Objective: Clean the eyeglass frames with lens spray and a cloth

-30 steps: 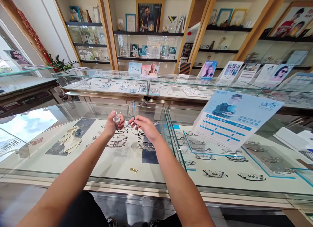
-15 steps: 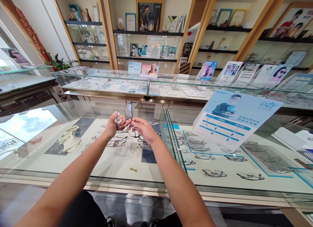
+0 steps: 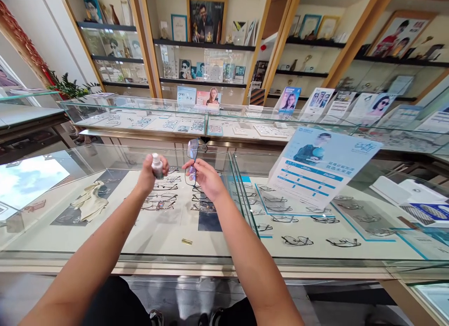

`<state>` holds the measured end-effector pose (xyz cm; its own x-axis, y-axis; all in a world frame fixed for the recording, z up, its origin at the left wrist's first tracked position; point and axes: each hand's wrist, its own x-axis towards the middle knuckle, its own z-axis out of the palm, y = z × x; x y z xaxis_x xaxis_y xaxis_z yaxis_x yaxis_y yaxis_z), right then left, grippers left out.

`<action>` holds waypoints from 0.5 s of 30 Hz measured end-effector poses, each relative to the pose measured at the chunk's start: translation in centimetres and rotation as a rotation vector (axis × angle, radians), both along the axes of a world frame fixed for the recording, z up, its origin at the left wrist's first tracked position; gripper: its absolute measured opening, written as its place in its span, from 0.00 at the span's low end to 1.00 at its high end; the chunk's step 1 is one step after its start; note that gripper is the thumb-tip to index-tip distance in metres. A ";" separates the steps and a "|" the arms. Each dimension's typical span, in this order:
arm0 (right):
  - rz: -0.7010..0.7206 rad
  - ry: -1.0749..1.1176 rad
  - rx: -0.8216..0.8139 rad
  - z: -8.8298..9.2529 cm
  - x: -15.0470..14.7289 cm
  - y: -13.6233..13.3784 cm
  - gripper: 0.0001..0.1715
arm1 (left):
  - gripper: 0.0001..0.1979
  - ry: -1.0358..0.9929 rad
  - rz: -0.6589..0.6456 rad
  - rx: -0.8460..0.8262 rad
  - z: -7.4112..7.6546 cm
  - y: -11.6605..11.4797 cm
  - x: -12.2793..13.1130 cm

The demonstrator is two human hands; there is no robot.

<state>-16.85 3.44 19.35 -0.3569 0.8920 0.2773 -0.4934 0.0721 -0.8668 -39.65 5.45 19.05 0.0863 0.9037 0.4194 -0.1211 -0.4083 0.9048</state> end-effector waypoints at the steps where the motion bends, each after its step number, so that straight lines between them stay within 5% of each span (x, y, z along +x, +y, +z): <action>1: 0.003 0.011 0.002 0.1 0.1 0.0 0.10 | 0.30 -0.061 0.147 0.039 0.0 0.7 -1.0; 4: 0.016 0.028 0.001 0.3 0.2 0.0 0.09 | 0.15 -0.055 0.681 0.053 -0.3 3.3 -4.8; 7: 0.013 0.024 -0.009 0.4 0.4 0.0 0.08 | 0.11 0.053 1.132 -0.180 -1.4 5.6 -8.4; 11: 0.005 0.022 -0.009 0.4 0.5 0.0 0.09 | 0.21 0.150 1.270 -0.501 -3.3 7.3 -11.5; 15: -0.006 0.016 -0.012 0.2 0.7 0.2 0.08 | 0.23 0.219 1.207 -0.488 -5.2 7.8 -13.2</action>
<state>-16.20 3.66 19.56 -0.3470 0.8974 0.2724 -0.5067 0.0651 -0.8597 -52.81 13.29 13.90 -0.8512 0.5129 0.1112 0.2533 0.2159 0.9430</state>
